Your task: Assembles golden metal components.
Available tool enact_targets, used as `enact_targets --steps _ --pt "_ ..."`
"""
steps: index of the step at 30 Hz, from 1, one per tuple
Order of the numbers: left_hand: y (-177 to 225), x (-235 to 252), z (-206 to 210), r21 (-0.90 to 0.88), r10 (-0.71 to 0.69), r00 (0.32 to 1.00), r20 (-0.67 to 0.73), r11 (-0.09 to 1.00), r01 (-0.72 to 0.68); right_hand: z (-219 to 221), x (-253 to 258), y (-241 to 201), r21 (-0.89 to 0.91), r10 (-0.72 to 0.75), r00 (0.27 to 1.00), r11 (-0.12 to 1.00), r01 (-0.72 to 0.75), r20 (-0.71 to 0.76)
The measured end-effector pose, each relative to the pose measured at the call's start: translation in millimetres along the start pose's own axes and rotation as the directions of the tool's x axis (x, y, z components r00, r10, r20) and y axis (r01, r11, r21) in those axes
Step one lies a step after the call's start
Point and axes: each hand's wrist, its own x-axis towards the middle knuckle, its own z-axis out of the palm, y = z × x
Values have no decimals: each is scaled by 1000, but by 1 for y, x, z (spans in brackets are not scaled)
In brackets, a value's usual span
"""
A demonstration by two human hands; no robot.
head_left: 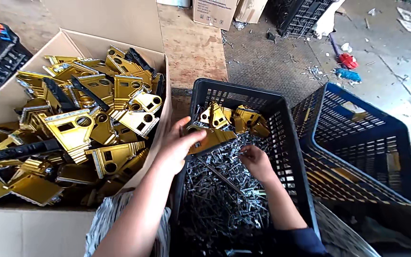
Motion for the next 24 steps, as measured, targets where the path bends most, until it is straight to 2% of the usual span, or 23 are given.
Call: enact_targets --steps 1,3,4,5,6,7,8,9,10,11,12,14,16,18,19,20,22,23,24 --pt "-2 -2 3 1 -12 999 38 1000 12 1 -2 -5 11 -12 997 1000 11 73" --pt "-3 -5 8 104 52 994 99 993 -62 0 -9 -25 -197 25 982 980 12 186" --pt "-5 -5 9 195 129 984 119 969 -151 0 -12 -36 -324 55 984 946 3 167" --pt "-8 -4 10 284 226 964 142 923 -259 0 -15 -41 -379 46 992 925 3 120" --pt "-11 -2 9 344 311 935 169 871 -351 -2 -18 -42 -328 3 997 945 21 71" --pt "-11 -2 9 343 345 916 203 852 -397 -5 -21 -43 -183 -52 998 981 56 25" --pt "-9 -3 10 305 340 909 240 863 -403 -7 -23 -45 35 -78 997 996 78 -1" --pt "-8 -5 10 263 317 907 277 883 -389 -8 -25 -50 300 -72 997 952 65 15" --pt "-8 -6 11 225 300 904 304 900 -374 -8 -27 -57 524 -90 993 851 37 75" --pt "-8 -6 13 194 287 903 319 913 -359 -7 -29 -61 657 -137 981 754 13 138" --pt "-10 -6 15 164 279 905 320 925 -343 -4 -31 -64 716 -190 966 698 8 174" --pt "-11 -7 17 93 260 927 269 951 -294 1 -33 -72 718 -219 968 693 65 124" --pt "-9 -10 19 18 199 966 163 979 -205 10 -35 -81 681 -141 986 714 161 -85" --pt "-7 -11 20 -108 26 991 135 994 -12 26 -34 -90 598 -112 937 743 300 -331" --pt "-8 -12 22 -126 -46 984 174 990 68 34 -34 -93 522 -171 899 764 379 -404" --pt "-11 -13 24 -113 -54 976 212 990 80 41 -34 -95 458 -268 869 764 455 -416" --pt "-16 -16 30 -111 108 978 176 990 -89 49 -29 -93 470 -443 840 696 543 -314" --pt "-16 -16 31 -109 200 975 94 976 -189 50 -22 -89 489 -457 851 697 524 -260" --pt "-14 -14 28 -76 257 966 41 964 -253 51 -13 -80 439 -406 885 768 466 -229"
